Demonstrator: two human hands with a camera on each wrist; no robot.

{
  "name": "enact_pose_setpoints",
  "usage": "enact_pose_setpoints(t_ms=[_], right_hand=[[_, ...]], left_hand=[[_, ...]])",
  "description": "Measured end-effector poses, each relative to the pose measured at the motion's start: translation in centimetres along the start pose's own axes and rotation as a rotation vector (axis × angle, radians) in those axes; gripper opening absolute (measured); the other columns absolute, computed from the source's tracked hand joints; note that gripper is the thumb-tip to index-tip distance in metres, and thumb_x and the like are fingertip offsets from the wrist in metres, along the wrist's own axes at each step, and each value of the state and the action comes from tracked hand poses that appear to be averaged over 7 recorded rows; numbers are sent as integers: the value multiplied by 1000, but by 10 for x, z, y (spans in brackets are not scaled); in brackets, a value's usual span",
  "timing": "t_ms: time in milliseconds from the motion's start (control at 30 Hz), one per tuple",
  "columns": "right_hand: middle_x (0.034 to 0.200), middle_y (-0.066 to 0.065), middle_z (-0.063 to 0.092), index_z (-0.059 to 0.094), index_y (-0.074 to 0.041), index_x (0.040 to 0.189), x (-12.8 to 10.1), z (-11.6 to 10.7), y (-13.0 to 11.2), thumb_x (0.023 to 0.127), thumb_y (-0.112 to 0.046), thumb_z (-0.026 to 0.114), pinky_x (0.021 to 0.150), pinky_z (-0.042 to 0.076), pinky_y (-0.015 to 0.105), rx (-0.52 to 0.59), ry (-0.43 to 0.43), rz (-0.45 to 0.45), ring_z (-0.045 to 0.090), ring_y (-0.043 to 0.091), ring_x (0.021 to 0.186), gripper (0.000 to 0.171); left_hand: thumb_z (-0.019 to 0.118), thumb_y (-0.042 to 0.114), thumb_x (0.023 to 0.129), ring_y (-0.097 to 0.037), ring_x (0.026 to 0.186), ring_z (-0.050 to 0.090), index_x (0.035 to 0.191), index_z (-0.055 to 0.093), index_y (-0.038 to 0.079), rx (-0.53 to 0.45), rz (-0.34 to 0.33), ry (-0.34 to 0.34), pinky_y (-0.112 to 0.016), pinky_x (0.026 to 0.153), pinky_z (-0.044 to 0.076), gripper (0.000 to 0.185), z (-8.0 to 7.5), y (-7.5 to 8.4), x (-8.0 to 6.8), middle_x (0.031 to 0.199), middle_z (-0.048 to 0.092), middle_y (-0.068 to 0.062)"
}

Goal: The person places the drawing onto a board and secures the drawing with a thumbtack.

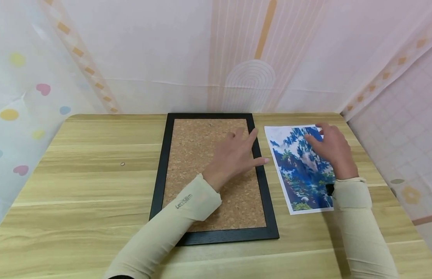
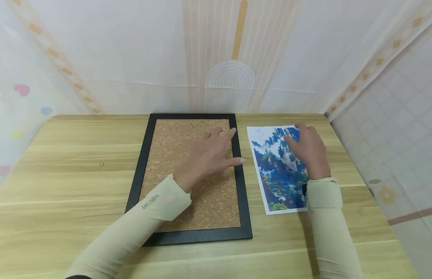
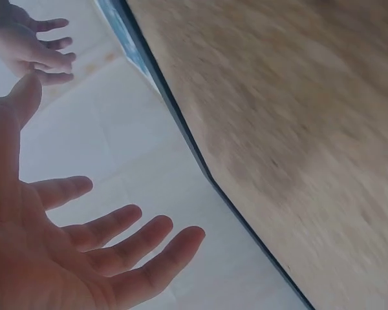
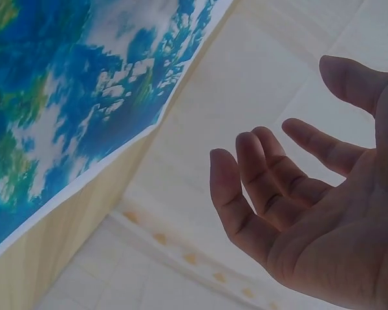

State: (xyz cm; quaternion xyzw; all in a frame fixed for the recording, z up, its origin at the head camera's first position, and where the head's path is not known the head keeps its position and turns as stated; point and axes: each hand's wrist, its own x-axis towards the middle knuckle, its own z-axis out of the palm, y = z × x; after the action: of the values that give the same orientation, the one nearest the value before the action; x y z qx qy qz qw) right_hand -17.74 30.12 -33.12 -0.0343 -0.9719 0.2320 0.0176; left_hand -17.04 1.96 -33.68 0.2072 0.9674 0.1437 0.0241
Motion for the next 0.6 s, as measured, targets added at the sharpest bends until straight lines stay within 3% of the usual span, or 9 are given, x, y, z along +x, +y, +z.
enact_pose_setpoints(t_ms=[267, 433, 600], right_hand=[[139, 42, 42, 35, 13, 147, 5, -2, 11, 105, -38, 54, 97, 41, 71, 14, -62, 16, 46, 58, 120, 69], [141, 43, 39, 32, 14, 148, 6, -6, 18, 106, -37, 52, 98, 40, 71, 31, -102, 42, 45, 59, 121, 70], [143, 44, 36, 30, 13, 150, 8, -9, 24, 106, -41, 50, 99, 38, 70, 54, -139, 73, 42, 59, 125, 73]], left_hand=[[56, 77, 87, -40, 138, 43, 163, 23, 28, -14, -18, -48, -54, 90, 53, 96, 3, 16, 13, 158, 37, -17], [53, 79, 87, -38, 123, 53, 162, 27, 29, -39, -25, -66, -50, 83, 54, 94, 7, 24, 19, 150, 44, -16], [59, 73, 88, -33, 113, 58, 161, 31, 27, -164, -26, -82, -47, 86, 52, 91, 9, 33, 21, 144, 48, -16]])
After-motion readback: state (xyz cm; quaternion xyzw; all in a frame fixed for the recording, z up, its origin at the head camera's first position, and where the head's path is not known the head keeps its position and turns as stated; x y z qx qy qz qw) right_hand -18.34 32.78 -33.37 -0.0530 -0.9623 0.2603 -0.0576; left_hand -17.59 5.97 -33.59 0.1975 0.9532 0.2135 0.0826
